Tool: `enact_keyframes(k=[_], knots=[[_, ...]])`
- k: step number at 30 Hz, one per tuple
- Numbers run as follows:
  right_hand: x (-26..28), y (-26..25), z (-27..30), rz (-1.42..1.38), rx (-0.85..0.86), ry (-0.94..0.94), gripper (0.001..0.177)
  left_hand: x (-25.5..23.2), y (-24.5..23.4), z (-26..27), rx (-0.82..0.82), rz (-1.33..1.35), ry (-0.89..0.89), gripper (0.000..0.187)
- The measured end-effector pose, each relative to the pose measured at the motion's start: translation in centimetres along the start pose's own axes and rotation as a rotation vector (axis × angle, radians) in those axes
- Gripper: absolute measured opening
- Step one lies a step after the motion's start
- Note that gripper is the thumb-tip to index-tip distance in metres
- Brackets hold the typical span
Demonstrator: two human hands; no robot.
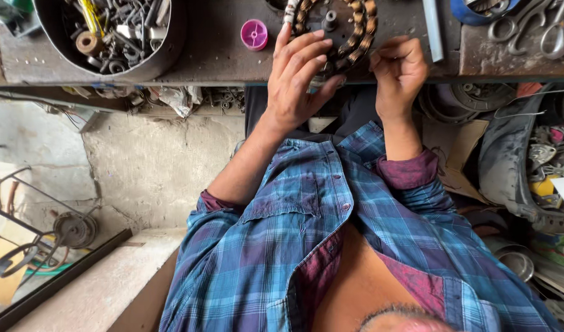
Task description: The person winds a thin copper wire around the slots of a circular motor stator. They repeatedly insert the wire into slots, pull it through, and adjust the coil with both hands. The work is performed at a cluttered workbench with tools and parts nearby.
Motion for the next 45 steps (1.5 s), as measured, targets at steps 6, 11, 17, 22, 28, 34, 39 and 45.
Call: enact_keyframes(k=[6, 11, 17, 22, 28, 34, 39, 45], knots=[[0.3, 0.4, -0.2, 0.057, 0.035, -0.02, 0.02, 0.0, -0.3, -0.3, 0.051, -0.002, -0.025, 0.05], [0.4, 0.6, -0.2, 0.08, 0.053, -0.036, 0.018, -0.7, -0.4, -0.3, 0.01, -0.075, 0.015, 0.036], [0.3, 0.5, -0.3, 0.099, 0.066, -0.062, 0.018, -0.2, -0.7, -0.4, -0.016, -0.021, -0.036, 0.035], [1.9, 0.9, -1.0, 0.024, -0.024, -0.085, 0.018, -0.3, -1.0, -0.4, -0.005, 0.051, -0.048, 0.044], [11.0, 3.4, -1.6, 0.056, 0.074, -0.237, 0.02, -1.2, -1.9, -0.6, 0.053, 0.063, -0.155, 0.05], [15.7, 8.2, -1.6, 0.027, 0.257, -0.351, 0.02, -2.1, -1.8, -0.9, 0.08, -0.074, -0.17, 0.045], [14.4, 8.7, -3.0, 0.062, 0.253, -0.314, 0.018, -1.4, -1.5, -0.8, 0.091, -0.104, -0.144, 0.034], [11.0, 9.1, -4.9, 0.165, 0.303, -0.262, 0.017, -0.9, -1.6, -0.3, 0.017, -0.045, -0.143, 0.029]])
Point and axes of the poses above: each hand's wrist, its own z-axis away from the middle knuckle, its own y-axis out of the palm, x = y × z, the point moved 10 cm from there along -z, towards the middle knuckle, and after that the axes turned 13 degrees about -y, right-handed, at the moved point
